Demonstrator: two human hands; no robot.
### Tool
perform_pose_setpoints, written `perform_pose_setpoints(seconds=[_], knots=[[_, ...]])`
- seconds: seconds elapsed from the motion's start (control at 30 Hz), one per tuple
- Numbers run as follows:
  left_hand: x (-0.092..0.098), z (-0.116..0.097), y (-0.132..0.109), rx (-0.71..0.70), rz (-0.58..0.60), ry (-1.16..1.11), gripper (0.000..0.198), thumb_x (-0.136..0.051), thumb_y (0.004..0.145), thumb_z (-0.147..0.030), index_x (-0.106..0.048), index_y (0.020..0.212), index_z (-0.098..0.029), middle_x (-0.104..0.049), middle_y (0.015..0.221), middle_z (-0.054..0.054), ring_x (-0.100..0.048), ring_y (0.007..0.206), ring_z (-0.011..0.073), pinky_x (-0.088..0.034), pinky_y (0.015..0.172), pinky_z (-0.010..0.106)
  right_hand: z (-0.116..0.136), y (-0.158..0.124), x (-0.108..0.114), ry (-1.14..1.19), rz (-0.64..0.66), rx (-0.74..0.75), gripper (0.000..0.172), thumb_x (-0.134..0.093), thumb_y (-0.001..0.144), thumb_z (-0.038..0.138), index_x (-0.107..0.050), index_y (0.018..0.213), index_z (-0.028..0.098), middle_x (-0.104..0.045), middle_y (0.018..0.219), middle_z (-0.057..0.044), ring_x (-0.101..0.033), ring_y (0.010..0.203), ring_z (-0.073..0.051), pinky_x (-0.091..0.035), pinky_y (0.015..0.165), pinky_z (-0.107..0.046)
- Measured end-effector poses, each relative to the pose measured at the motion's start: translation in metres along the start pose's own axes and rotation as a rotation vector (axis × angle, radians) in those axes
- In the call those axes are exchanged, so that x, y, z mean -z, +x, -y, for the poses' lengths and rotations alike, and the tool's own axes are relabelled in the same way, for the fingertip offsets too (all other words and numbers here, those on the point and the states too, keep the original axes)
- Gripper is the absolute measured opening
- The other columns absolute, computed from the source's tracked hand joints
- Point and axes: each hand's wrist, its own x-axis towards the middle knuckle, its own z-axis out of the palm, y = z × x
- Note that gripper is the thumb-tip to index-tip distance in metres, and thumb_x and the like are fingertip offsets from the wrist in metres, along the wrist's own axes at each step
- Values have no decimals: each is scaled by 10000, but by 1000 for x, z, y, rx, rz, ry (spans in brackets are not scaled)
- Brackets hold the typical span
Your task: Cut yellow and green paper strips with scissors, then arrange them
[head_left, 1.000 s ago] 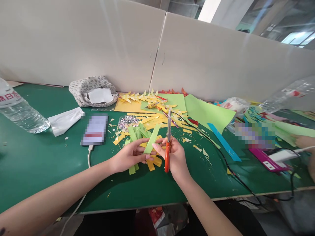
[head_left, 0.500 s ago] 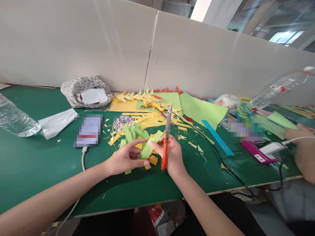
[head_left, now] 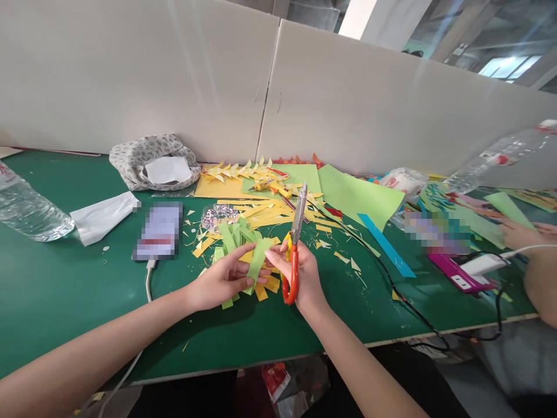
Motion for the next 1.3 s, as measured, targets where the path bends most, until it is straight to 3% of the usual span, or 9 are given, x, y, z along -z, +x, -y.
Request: perform_pose_setpoints(seconds=[0.13, 0.27, 0.43, 0.67, 1.1, 1.3], knots=[[1, -2, -2, -9, 35, 9, 669, -573, 768, -159, -226, 1338, -198, -660, 935, 93, -587, 982, 213, -411, 804, 315, 2, -2, -4, -6, 27, -49, 350, -738, 549, 325, -438, 687, 209, -551, 735, 25, -569, 631, -130, -514, 614, -292], [0, -4, -3, -24, 76, 69, 665, -539, 780, -116, -216, 1349, -234, -630, 831, 35, -592, 776, 142, -392, 618, 223, 1, -3, -8, -27, 51, -15, 337, -724, 560, 313, -435, 701, 214, -464, 653, 58, -501, 556, -96, -496, 555, -255], [-5, -10, -4, 2, -9, 149, 636, -576, 771, -206, -272, 1330, -231, -577, 711, -11, -514, 617, 111, -361, 553, 231, 1, -1, -4, -54, 20, 62, 318, -720, 557, 234, -437, 700, 213, -459, 642, 71, -461, 551, -79, -452, 557, -227], [-4, -7, -2, 5, -62, 195, 660, -625, 731, -254, -310, 1310, -228, -615, 764, 10, -570, 688, 145, -416, 612, 267, 4, -2, -3, -35, -9, 70, 331, -729, 531, 234, -447, 703, 216, -472, 651, 65, -480, 561, -95, -441, 553, -239], [-5, -5, -4, -5, 70, 151, 642, -531, 807, -204, -200, 1357, -216, -672, 985, 101, -606, 964, 206, -438, 740, 284, 4, 1, -2, -91, -75, 93, 343, -739, 519, 283, -445, 681, 209, -480, 588, 70, -473, 530, -94, -427, 575, -250], [-4, -5, -4, -11, 81, 190, 646, -521, 808, -189, -189, 1360, -238, -666, 1001, 103, -625, 872, 189, -382, 536, 210, 4, 1, -1, -69, -89, 92, 349, -749, 511, 280, -448, 670, 206, -466, 602, 70, -477, 540, -90, -431, 578, -246]])
